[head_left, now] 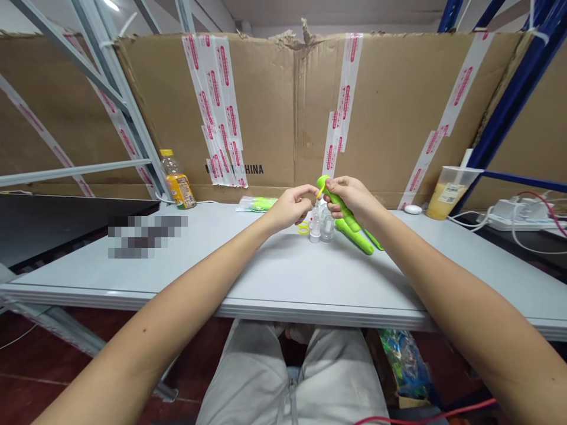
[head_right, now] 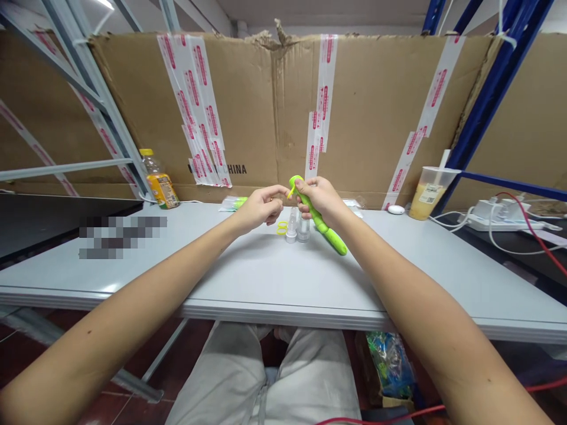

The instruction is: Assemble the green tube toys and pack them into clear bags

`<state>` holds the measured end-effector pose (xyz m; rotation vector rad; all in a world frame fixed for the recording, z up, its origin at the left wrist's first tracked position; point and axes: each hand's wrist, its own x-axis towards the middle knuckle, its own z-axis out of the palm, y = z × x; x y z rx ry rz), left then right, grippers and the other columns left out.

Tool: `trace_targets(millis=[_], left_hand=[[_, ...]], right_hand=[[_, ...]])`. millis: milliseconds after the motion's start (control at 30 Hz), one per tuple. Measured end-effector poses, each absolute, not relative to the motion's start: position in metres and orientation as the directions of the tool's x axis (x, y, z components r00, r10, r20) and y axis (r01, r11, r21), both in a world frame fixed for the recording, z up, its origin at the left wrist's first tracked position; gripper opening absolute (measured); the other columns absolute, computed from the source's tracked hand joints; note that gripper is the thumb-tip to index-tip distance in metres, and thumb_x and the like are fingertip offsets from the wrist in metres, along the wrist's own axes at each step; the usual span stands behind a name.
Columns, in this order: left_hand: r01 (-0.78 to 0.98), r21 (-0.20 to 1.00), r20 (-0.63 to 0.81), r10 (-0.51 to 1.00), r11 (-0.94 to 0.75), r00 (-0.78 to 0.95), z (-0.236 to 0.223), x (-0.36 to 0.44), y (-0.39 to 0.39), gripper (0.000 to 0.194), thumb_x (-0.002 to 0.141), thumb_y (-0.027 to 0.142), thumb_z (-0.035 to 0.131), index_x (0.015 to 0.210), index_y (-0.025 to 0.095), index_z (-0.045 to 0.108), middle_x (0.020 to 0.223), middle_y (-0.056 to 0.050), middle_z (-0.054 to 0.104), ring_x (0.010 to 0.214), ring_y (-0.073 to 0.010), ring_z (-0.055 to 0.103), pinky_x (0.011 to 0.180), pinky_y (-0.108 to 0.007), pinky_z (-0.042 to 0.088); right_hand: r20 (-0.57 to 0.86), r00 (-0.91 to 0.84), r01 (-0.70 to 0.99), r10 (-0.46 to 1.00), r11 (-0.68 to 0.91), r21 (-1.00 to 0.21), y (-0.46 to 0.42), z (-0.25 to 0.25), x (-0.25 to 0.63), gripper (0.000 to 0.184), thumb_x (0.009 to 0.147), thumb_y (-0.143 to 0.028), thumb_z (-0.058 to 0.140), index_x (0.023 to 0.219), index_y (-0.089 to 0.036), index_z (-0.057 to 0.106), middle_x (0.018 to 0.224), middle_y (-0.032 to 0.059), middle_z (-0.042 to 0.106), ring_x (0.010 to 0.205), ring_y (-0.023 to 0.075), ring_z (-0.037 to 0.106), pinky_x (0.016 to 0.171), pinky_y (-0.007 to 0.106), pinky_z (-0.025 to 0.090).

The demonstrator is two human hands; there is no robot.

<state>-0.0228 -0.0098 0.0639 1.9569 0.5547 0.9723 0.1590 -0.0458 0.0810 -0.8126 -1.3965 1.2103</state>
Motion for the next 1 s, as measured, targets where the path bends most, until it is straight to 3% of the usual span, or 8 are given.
trace_targets(millis=[200, 300, 433, 633, 833, 1000], left_hand=[[0.017, 0.846, 0.434, 0.707, -0.533, 0.558, 0.062, -0.032, 0.001, 0.032, 0.07, 0.017, 0.054, 0.101, 0.02, 0.057, 0.043, 0.012, 0.036, 0.036, -0.0068, 0.035, 0.039, -0.02, 0.03], [-0.001, 0.858, 0.428, 0.715, -0.513, 0.553, 0.063, -0.034, 0.001, 0.032, 0.069, 0.017, 0.057, 0.102, 0.019, 0.058, 0.044, 0.012, 0.037, 0.036, -0.0068, 0.035, 0.04, -0.02, 0.03], [-0.08, 0.904, 0.39, 0.735, -0.42, 0.554, 0.065, -0.036, 0.001, 0.026, 0.069, 0.019, 0.059, 0.094, 0.018, 0.061, 0.047, 0.011, 0.034, 0.039, -0.0061, 0.032, 0.041, -0.021, 0.029], [-0.056, 0.945, 0.293, 0.762, -0.321, 0.577, 0.073, -0.04, 0.001, 0.017, 0.065, 0.02, 0.062, 0.077, 0.013, 0.071, 0.047, 0.008, 0.03, 0.042, -0.0046, 0.024, 0.043, -0.022, 0.02], [-0.017, 0.825, 0.499, 0.715, -0.564, 0.489, 0.086, -0.033, -0.017, 0.021, 0.065, 0.02, 0.056, 0.073, 0.012, 0.074, 0.046, 0.005, 0.033, 0.045, -0.0064, 0.027, 0.046, -0.025, 0.019], [0.15, 0.622, 0.642, 0.61, -0.769, 0.465, 0.086, -0.03, -0.037, 0.023, 0.072, 0.022, 0.052, 0.068, 0.014, 0.073, 0.047, 0.003, 0.041, 0.047, -0.008, 0.029, 0.048, -0.025, 0.021]], right_hand=[[0.25, -0.331, -0.156, 0.91, 0.208, -0.966, -0.059, 0.087, 0.158, 0.04, 0.072, -0.034, 0.075, 0.088, -0.024, 0.041, 0.067, -0.0023, 0.053, 0.044, 0.0075, 0.037, 0.04, 0.021, 0.023], [0.278, -0.367, -0.152, 0.888, 0.238, -0.959, -0.058, 0.086, 0.161, 0.048, 0.066, -0.028, 0.076, 0.095, -0.025, 0.038, 0.068, -0.0035, 0.055, 0.045, 0.0088, 0.038, 0.041, 0.022, 0.026], [0.311, -0.468, -0.115, 0.827, 0.292, -0.949, -0.055, 0.081, 0.167, 0.054, 0.071, -0.032, 0.078, 0.101, -0.027, 0.034, 0.072, -0.0047, 0.057, 0.047, 0.0094, 0.041, 0.044, 0.022, 0.031], [0.168, -0.567, 0.158, 0.807, 0.306, -0.939, -0.057, 0.078, 0.167, 0.046, 0.079, -0.031, 0.073, 0.101, -0.027, 0.032, 0.069, -0.0072, 0.053, 0.049, 0.01, 0.043, 0.045, 0.023, 0.034], [0.185, -0.401, 0.472, 0.897, 0.375, -0.798, -0.06, 0.084, 0.165, 0.045, 0.078, -0.03, 0.072, 0.102, -0.027, 0.034, 0.062, -0.0077, 0.047, 0.047, 0.0127, 0.045, 0.042, 0.025, 0.037], [0.351, -0.259, 0.645, 0.9, 0.431, -0.631, -0.051, 0.081, 0.168, 0.038, 0.078, -0.029, 0.067, 0.097, -0.025, 0.034, 0.072, -0.0018, 0.05, 0.058, 0.0161, 0.048, 0.048, 0.027, 0.035]])
